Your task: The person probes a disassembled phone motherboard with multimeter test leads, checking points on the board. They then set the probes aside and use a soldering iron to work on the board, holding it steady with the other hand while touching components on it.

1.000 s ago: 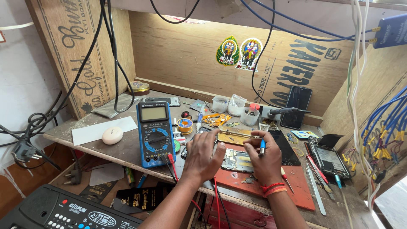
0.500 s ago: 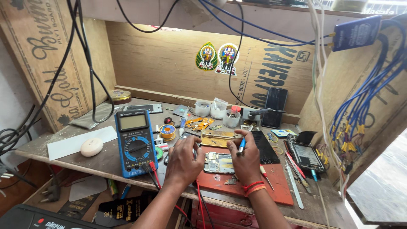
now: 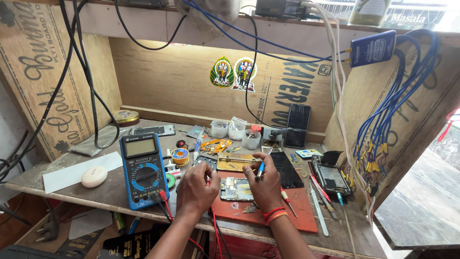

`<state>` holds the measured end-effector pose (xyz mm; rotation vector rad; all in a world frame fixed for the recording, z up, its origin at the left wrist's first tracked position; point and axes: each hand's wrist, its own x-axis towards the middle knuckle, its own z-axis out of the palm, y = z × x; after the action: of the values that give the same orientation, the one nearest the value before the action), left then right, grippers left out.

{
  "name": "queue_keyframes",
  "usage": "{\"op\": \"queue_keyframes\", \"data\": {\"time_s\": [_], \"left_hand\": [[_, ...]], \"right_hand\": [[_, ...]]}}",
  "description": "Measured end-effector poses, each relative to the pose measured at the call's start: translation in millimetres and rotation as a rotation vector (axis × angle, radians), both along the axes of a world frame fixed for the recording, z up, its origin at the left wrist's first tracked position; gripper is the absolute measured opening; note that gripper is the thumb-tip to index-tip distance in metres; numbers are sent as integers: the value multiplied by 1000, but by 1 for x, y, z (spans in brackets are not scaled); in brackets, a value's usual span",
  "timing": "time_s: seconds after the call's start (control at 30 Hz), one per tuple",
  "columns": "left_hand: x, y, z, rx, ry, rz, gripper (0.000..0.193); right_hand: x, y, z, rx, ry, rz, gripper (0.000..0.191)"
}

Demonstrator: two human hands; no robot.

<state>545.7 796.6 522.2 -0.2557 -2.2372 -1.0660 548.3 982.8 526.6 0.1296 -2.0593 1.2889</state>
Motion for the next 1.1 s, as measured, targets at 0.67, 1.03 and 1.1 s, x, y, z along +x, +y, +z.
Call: {"op": "queue_keyframes", "data": {"time_s": [0.67,1.03,1.1], "left_hand": [[10,-4,6,6,-247,34,38],[19,-5,4,-23,-172,5,33],[19,-4,3,-28,-162,0,32]], "right_hand": [[8,-4,1,-198,26,167,48],[12,-8,1,-110,-18,119,56],[14,-8,1,-101,-23,105,57]]}}
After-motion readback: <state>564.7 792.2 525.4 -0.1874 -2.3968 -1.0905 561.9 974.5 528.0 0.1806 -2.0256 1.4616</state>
